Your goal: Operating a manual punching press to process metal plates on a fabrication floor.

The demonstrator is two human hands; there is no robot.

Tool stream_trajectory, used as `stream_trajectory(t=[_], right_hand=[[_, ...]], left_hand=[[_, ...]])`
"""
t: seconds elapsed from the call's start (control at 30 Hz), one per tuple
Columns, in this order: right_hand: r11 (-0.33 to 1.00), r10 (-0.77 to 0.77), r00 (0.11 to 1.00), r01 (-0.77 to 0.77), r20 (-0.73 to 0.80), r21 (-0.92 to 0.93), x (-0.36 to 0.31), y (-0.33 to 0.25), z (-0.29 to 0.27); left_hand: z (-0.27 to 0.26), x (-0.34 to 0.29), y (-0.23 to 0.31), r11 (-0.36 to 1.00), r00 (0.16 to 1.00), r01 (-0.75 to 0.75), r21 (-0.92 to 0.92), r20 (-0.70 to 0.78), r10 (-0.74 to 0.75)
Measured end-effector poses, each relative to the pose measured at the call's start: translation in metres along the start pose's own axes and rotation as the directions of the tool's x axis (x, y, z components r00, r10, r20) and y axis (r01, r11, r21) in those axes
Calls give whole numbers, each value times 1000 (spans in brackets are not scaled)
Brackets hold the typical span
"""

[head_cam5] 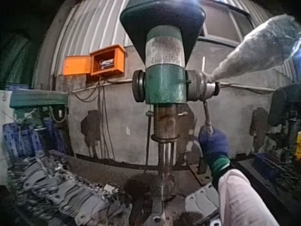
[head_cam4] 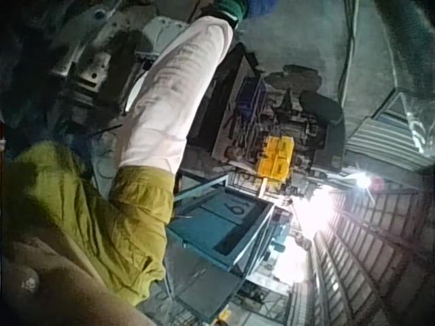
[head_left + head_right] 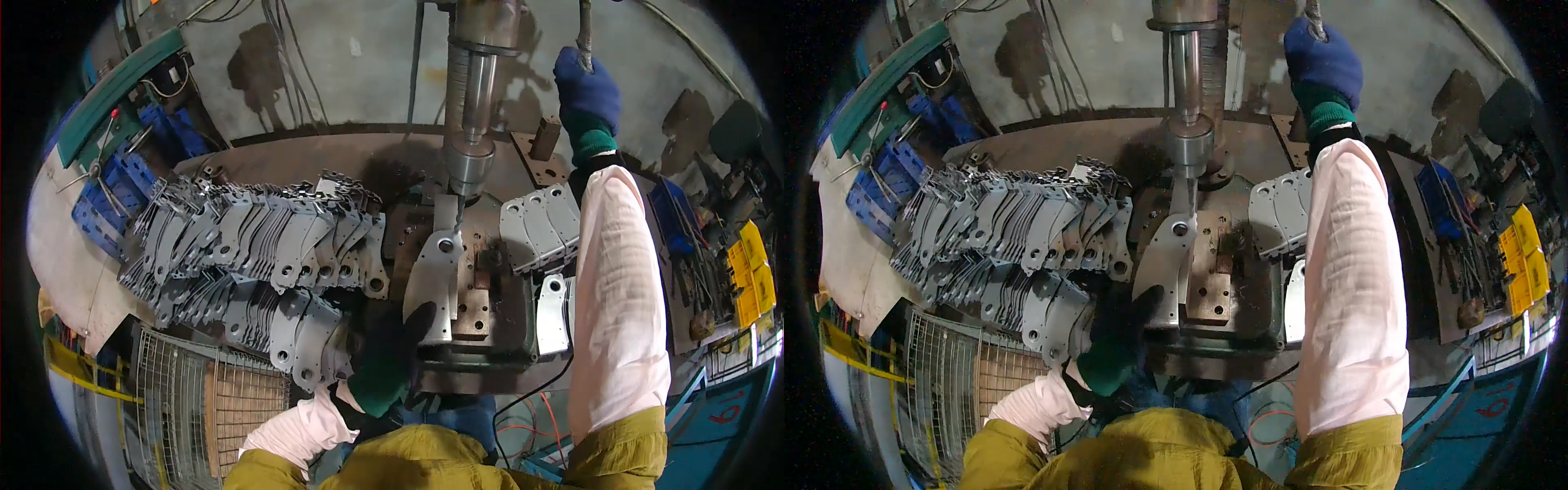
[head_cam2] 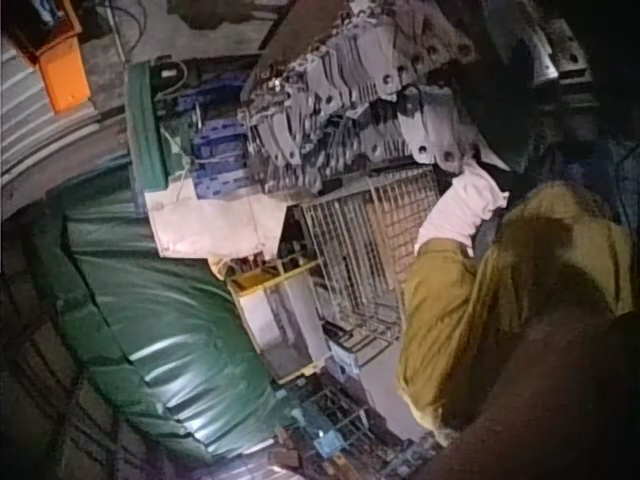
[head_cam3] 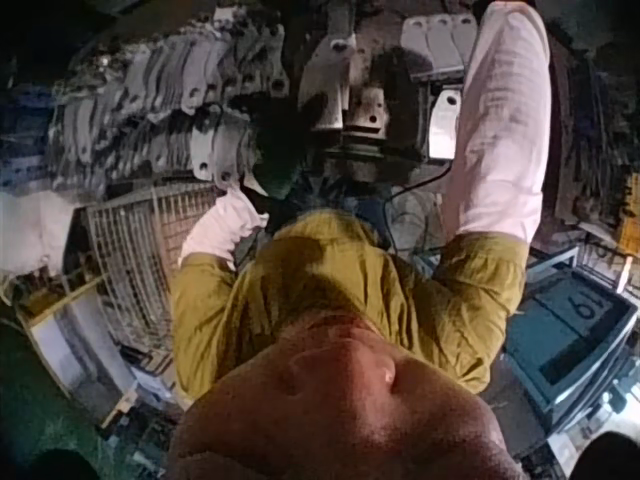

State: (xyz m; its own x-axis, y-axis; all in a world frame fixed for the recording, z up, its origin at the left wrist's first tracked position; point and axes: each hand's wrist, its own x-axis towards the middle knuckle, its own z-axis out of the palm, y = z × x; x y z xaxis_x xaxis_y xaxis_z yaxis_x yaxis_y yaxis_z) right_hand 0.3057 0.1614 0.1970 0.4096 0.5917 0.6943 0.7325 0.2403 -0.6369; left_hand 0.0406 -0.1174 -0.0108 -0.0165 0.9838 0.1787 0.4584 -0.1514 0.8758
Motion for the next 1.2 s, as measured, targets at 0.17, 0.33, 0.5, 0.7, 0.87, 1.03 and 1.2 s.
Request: stream_trajectory(t=[0.17,0.33,0.5,0.7,0.87,1.03,1.2], right_hand=[[1000,-16,995,13,-99,-28,-1,1,3],[826,-546,814,483,-199,-290,19,44,18],[902,-413,891,371,-189,-220,18,33,22],[639,-765,605,669,-222,-379,27,48,23],[714,-659,706,477,-261,-513,28,41,31],[979,-186,929,205,-319,24,13,13,30],[845,-502,807,382,-309,-374,19,31,29]], left_hand=[[-8,11,42,888,928,373,-270,107,-357],[0,12,35,811,961,274,-516,129,-243],[16,-2,-1,886,988,19,-463,-127,-87],[7,9,20,751,934,341,-565,111,-340],[-6,13,41,557,818,558,-615,294,-495],[-10,12,42,561,801,583,-588,302,-517],[-1,9,40,551,838,508,-662,231,-494]])
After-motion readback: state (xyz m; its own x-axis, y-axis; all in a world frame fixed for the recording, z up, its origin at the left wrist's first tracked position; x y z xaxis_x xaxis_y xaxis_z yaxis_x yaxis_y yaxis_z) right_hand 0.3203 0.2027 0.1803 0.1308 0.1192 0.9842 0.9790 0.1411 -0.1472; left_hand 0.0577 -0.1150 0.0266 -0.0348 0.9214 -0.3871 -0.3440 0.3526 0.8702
